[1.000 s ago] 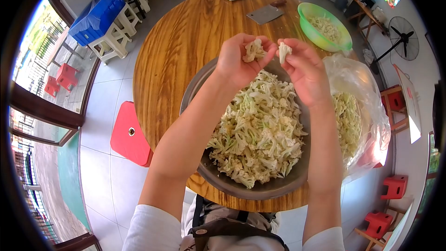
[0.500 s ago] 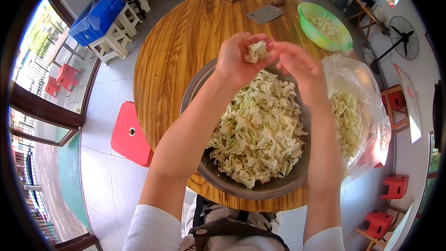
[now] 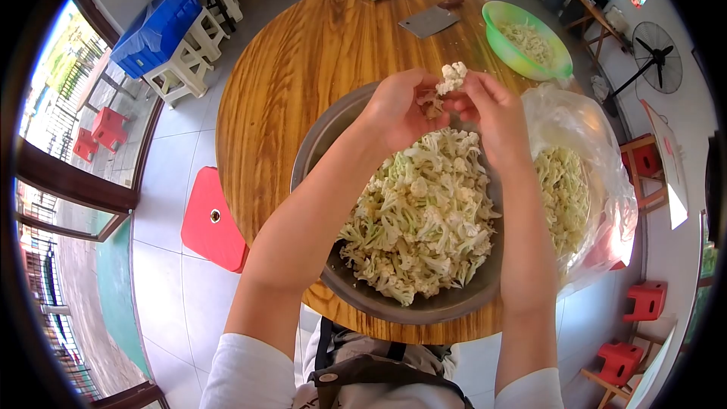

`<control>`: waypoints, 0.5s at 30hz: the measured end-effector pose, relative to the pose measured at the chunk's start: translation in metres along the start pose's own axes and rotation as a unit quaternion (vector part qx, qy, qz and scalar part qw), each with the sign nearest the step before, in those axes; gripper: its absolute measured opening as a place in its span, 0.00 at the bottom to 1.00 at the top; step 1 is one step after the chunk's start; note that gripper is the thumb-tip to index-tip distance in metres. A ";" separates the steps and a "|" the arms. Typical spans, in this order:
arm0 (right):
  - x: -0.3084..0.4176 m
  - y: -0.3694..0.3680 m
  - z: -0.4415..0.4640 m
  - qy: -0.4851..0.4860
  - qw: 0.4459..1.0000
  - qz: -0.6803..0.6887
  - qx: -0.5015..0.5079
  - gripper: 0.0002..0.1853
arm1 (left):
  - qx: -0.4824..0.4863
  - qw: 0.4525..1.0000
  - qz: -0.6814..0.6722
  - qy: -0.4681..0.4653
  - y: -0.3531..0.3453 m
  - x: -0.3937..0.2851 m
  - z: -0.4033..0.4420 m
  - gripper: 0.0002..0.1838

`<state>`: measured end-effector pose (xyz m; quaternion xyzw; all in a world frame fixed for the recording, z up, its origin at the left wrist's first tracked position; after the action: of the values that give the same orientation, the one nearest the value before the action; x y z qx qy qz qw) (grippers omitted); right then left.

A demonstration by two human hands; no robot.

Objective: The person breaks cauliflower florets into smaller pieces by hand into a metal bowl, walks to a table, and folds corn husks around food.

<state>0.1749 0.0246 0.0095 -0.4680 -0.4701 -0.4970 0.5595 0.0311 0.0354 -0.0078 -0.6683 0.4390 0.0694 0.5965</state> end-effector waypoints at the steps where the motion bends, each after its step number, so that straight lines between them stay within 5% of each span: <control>1: -0.001 0.001 0.001 -0.004 1.000 0.006 -0.001 0.14 | -0.007 1.000 -0.003 -0.003 -0.003 -0.001 -0.003 0.12; 9: -0.002 0.007 0.004 -0.030 0.996 0.080 -0.028 0.12 | -0.038 0.999 0.023 -0.004 -0.010 -0.009 -0.013 0.09; 12: -0.002 0.007 0.004 -0.037 0.988 0.140 -0.044 0.12 | 0.025 0.996 0.083 -0.027 -0.012 -0.010 -0.014 0.09; 15: -0.006 0.004 0.004 -0.030 0.988 0.149 -0.024 0.11 | -0.012 0.983 0.162 -0.089 -0.014 -0.001 -0.010 0.08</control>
<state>0.1783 0.0290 0.0042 -0.5611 -0.3996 -0.4052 0.6011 0.0356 0.0261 0.0062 -0.5867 0.4855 0.2295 0.6061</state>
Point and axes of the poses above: each hand's wrist, its own z-axis towards the middle knuckle, its own y-axis out of the back of the hand, x = y × z, the point moved 2 cm from there along z, towards the middle knuckle, and after that the axes turned 4 degrees about y, right-handed, at the moved point
